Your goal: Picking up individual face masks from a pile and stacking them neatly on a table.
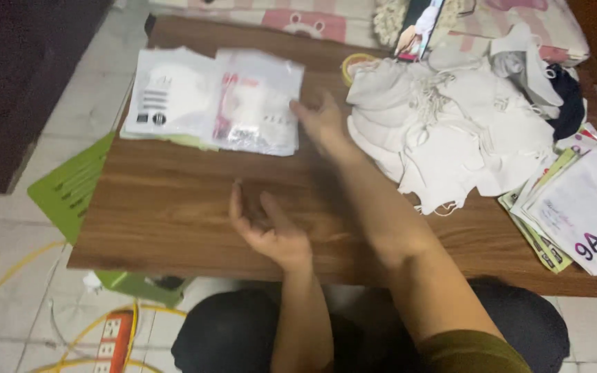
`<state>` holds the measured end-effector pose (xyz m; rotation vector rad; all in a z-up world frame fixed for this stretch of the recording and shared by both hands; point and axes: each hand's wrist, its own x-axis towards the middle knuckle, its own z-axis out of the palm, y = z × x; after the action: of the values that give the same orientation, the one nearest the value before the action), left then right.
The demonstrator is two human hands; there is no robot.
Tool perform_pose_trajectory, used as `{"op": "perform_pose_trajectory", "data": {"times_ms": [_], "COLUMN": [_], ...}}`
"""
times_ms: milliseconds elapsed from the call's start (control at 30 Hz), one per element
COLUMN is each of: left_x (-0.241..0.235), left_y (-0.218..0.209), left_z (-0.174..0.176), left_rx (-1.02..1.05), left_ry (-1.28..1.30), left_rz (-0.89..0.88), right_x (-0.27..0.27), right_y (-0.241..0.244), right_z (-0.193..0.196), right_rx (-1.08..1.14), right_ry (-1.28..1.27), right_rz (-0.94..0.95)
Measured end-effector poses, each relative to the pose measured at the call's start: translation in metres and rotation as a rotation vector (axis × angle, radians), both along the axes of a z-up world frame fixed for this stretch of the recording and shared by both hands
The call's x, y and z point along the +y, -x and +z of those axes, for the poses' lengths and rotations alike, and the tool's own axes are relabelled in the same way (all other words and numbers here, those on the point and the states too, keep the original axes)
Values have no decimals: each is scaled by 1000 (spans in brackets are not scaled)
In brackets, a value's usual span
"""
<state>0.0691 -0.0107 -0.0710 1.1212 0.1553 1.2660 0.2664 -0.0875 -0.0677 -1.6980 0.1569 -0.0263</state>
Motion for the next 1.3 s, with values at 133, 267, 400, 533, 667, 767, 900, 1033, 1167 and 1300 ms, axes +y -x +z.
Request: {"op": "perform_pose_trajectory", "data": {"times_ms": [133,267,400,533,667,767,900,1033,1167,1300], "left_x": [-10,-37,-68,-108,-130,-129,-116,-95,-93,-105], "left_y": [8,6,5,10,19,9,-8,-26,-32,-24], "left_z": [15,10,11,4,12,-6,18,5,-12,5], "left_rx": [90,86,132,342,521,525,535,488,386,711], "left_ry": [37,63,-46,-35,-67,-239,-464,-549,-613,-510], "left_rz": [-44,-116,-229,-498,-640,-652,-710,-668,-609,-975], "right_x": [-41,-119,-231,-291,-311,-320,-323,-327,-306,-271], "right_y": [20,89,95,106,100,91,93,84,110,132], "right_z": [-11,18,3,32,19,-15,-16,-16,24,38], "right_rx": [-250,-302,-464,-68,73,98,-183,-444,-428,-323], "right_ry": [608,1067,1167,1285,1058,937,999,721,528,467], "right_rz": [66,201,116,-65,-148,-213,-271,-171,195,541]}}
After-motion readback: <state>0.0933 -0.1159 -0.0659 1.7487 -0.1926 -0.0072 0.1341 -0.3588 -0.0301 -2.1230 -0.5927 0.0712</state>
